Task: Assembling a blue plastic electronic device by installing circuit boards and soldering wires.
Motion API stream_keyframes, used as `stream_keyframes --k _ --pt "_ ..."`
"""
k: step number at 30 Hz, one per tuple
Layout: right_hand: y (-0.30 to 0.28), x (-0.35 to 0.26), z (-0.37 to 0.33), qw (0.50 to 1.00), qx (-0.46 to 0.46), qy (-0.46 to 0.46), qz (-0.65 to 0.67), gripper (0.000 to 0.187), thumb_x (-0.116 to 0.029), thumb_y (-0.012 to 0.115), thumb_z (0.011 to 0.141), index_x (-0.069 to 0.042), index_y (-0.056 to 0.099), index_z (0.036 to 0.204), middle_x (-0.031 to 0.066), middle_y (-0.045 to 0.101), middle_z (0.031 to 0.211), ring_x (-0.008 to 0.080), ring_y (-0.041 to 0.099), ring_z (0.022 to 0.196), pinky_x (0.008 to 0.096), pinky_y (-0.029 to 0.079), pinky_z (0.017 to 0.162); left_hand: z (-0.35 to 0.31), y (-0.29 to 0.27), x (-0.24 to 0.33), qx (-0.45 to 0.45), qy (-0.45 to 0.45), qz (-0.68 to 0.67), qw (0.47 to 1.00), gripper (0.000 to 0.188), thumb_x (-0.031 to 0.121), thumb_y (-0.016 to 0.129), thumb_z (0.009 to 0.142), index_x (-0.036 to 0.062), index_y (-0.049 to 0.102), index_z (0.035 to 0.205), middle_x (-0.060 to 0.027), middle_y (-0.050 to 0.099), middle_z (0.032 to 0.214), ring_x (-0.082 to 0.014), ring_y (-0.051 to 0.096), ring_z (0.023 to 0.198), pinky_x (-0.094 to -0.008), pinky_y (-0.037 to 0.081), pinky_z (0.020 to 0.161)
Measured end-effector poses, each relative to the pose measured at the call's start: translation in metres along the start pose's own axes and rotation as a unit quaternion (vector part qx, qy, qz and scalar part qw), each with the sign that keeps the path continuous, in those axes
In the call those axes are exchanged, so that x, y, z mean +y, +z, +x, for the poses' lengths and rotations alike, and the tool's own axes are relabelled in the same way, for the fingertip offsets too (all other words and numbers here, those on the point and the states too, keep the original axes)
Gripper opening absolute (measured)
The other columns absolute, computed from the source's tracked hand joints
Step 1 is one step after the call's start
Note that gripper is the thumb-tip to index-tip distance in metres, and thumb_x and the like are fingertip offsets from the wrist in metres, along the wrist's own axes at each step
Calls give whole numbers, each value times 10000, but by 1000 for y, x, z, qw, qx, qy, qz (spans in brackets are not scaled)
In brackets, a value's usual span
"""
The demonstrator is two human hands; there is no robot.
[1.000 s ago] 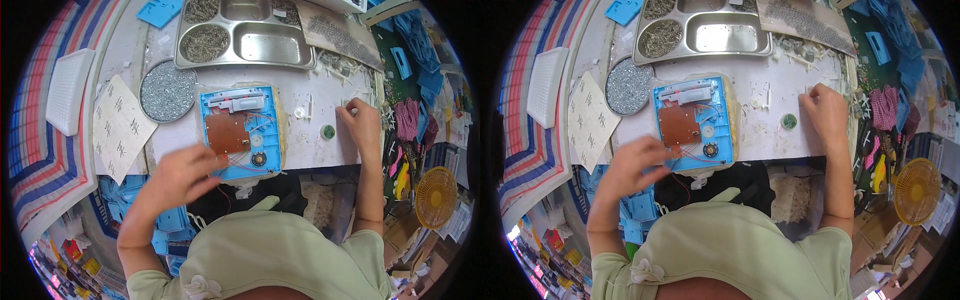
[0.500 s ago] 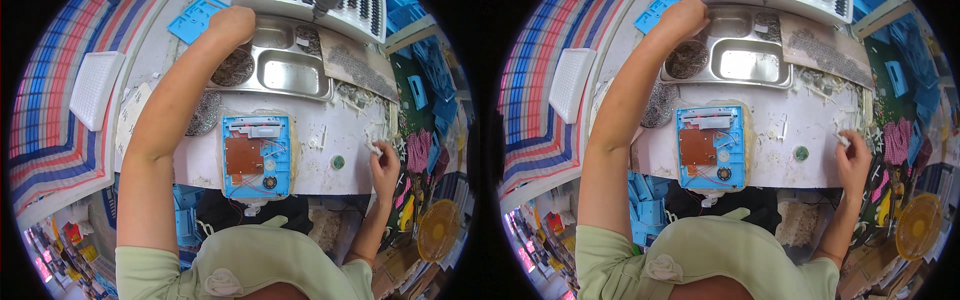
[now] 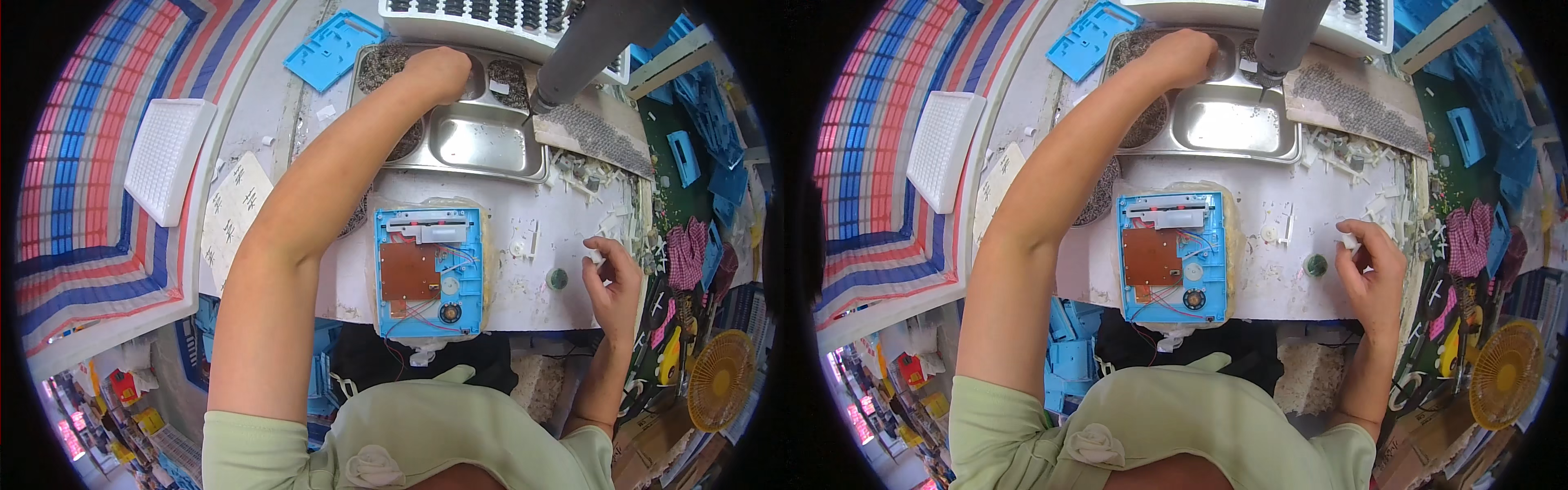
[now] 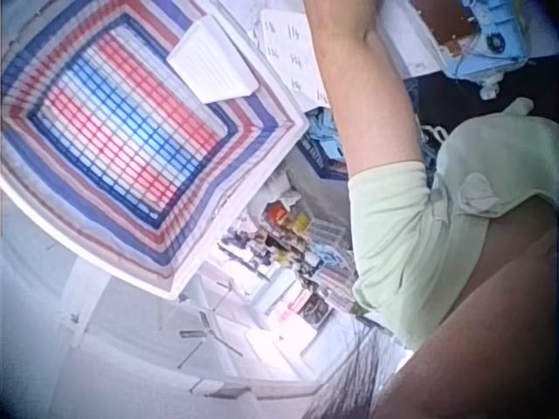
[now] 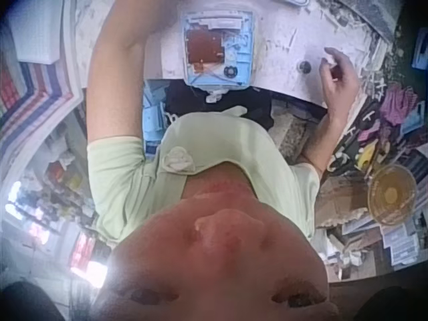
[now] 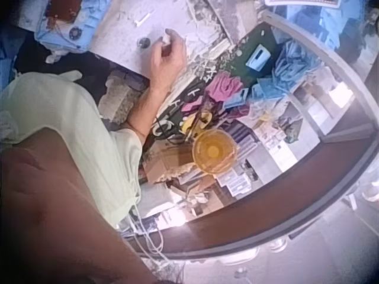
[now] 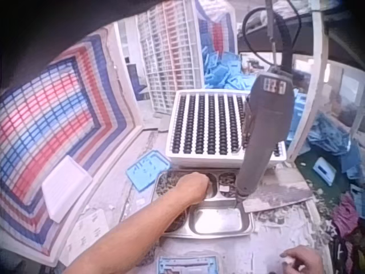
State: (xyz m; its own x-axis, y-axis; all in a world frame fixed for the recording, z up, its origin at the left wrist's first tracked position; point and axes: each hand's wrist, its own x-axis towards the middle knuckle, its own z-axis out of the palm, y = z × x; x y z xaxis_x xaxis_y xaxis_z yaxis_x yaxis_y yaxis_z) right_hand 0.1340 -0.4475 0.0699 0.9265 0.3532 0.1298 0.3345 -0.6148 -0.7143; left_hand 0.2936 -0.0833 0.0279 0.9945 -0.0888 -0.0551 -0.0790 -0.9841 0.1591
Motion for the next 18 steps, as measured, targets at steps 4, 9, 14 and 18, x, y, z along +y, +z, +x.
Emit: stream_keyframes --k 4,9,14,18 --pt "0 -4 -1 999 -10 20 45 236 24 709 842 -5 697 1076 24 673 883 53 510 631 216 419 567 15 -2 -11 -59 27 37 997 268 112 690 820 79 764 1075 -177 739 1098 -367 708 1025 -459 569 878" --pt "1 -7 -15 960 7 113 256 278 43 753 853 28 669 1117 41 679 977 71 602 741 214 513 633 -28 -35 -11 111 68 -87 988 165 115 676 902 13 705 1027 -181 720 972 -357 704 894 -437 561 794" --pt "26 -36 -48 929 -45 102 353 334 72 796 798 43 690 1113 83 711 1026 149 674 843 269 544 708 -206 -56 54 -28 4 -543 839 77 55 667 964 6 670 1024 -40 674 842 -86 673 811 -252 548 689" --pt "67 -58 -47 952 -45 -100 285 306 23 845 779 35 720 1059 113 739 944 181 699 819 291 533 705 -293 -11 87 -94 -129 -808 568 121 58 671 983 11 628 1085 -71 700 948 -127 693 841 -263 589 740"
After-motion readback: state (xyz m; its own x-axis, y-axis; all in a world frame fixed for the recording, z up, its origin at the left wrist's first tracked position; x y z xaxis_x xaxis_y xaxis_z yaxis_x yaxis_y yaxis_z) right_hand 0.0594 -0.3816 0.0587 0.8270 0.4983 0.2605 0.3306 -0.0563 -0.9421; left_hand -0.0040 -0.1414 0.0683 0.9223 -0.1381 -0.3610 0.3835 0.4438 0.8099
